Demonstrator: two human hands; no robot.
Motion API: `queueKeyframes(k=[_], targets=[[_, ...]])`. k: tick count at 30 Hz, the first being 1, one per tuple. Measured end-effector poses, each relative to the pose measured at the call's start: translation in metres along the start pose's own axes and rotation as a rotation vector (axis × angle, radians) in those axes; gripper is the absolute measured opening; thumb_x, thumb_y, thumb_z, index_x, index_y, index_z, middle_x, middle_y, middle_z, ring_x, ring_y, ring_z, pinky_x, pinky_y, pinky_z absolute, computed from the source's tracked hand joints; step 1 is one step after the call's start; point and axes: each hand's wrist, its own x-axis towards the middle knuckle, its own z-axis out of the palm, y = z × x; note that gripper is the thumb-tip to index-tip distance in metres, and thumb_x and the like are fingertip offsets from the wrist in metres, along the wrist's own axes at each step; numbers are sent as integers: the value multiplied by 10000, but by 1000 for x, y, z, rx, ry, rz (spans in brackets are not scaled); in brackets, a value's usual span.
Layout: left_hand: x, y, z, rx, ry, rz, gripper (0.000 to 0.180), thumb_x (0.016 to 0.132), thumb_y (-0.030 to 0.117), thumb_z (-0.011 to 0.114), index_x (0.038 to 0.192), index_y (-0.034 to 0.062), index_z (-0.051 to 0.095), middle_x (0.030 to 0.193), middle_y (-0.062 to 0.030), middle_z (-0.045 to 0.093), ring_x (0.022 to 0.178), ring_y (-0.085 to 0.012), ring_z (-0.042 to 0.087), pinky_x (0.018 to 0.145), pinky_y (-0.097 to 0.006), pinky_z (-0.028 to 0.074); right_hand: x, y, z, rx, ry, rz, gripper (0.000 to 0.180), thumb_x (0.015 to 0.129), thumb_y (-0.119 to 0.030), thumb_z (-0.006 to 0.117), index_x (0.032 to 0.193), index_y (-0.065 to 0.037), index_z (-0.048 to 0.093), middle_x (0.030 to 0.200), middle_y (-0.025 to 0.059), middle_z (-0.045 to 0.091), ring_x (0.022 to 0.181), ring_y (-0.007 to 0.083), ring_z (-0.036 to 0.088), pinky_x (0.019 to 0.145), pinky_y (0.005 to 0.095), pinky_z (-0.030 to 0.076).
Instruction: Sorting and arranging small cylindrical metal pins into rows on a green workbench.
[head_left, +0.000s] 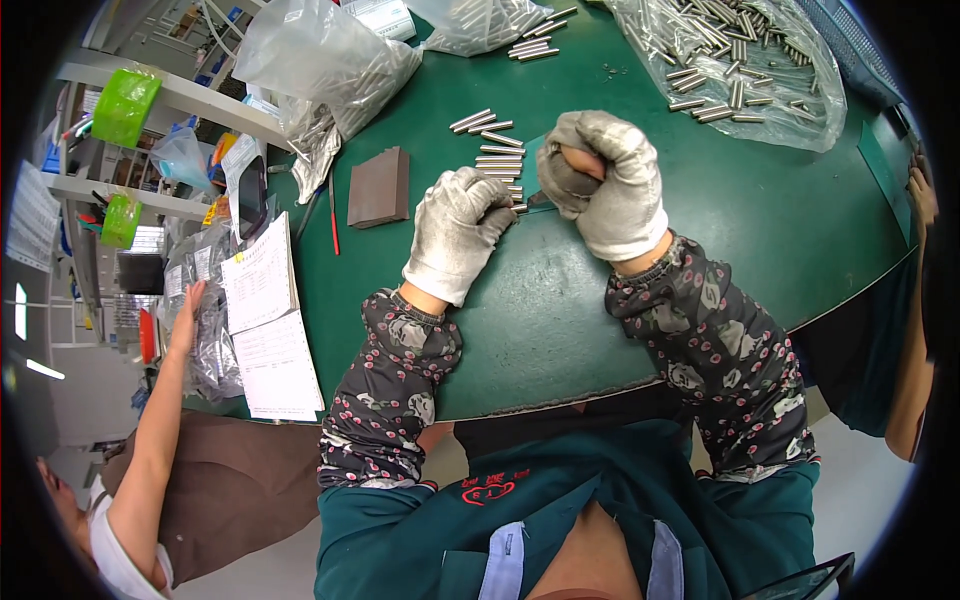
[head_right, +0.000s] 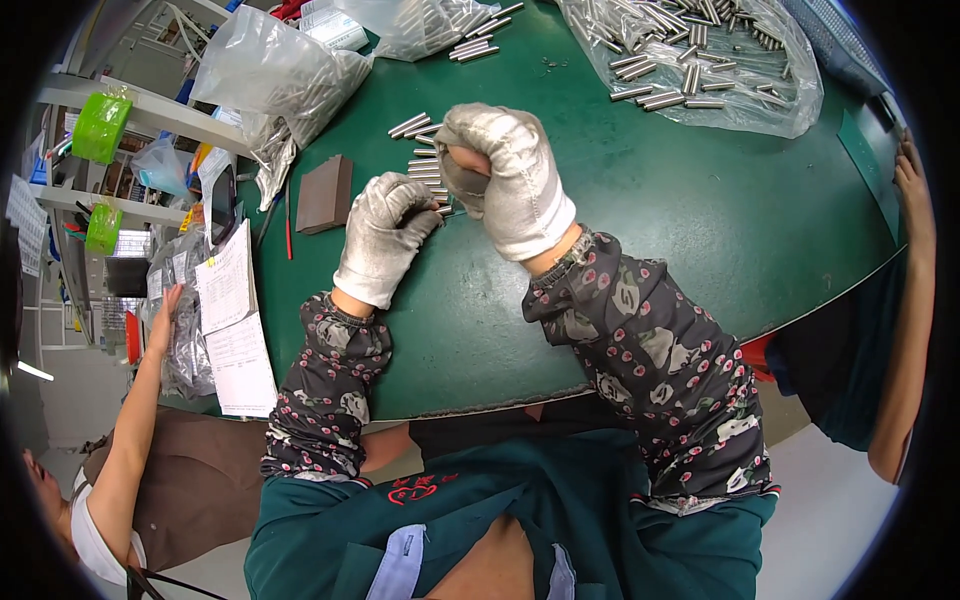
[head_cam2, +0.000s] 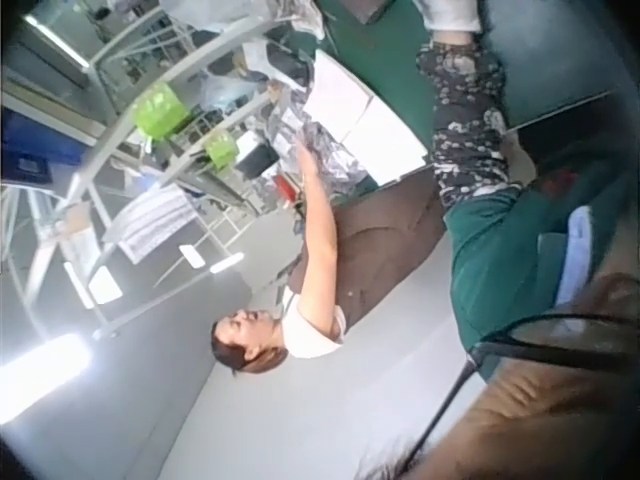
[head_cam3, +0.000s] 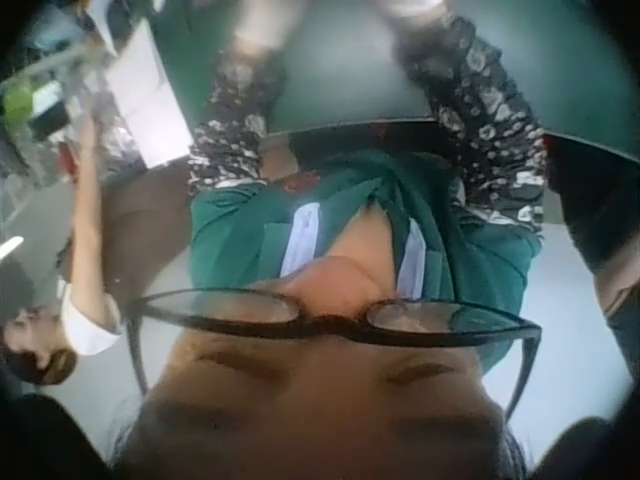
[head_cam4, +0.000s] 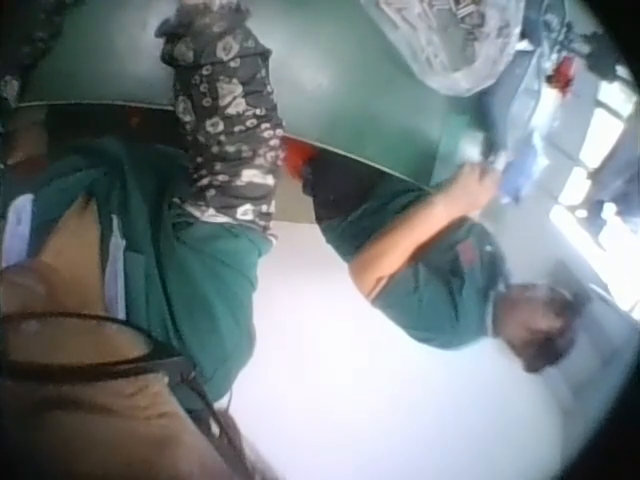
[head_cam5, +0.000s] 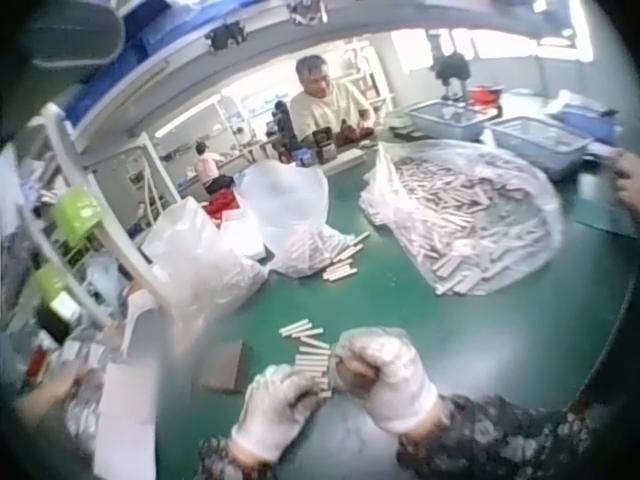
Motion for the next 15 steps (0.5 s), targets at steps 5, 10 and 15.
queueKeyframes(k=[5,10,15], targets=[[1,-6,1,-38,-8,20,176,625,87,691,785,96,616,768,-36,570,754,-240,538,671,-347,442,-1,0,11,-69,6,0,415,844,-354,404,527,-124,268,480,-20,254,413,98,238,393,241,184],[5,-2,-2,5,-59,9,176,636,91,684,798,99,615,779,-38,573,770,-246,536,679,-356,444,6,0,0,-157,-329,44,310,848,-293,483,794,6,546,685,25,545,611,89,489,522,235,393],[3,-6,-1,2,15,73,157,652,113,679,796,102,616,811,-42,573,785,-253,534,683,-363,446,-1,4,18,-378,-264,-316,232,833,-195,471,721,-4,543,638,37,544,572,123,499,492,234,386]])
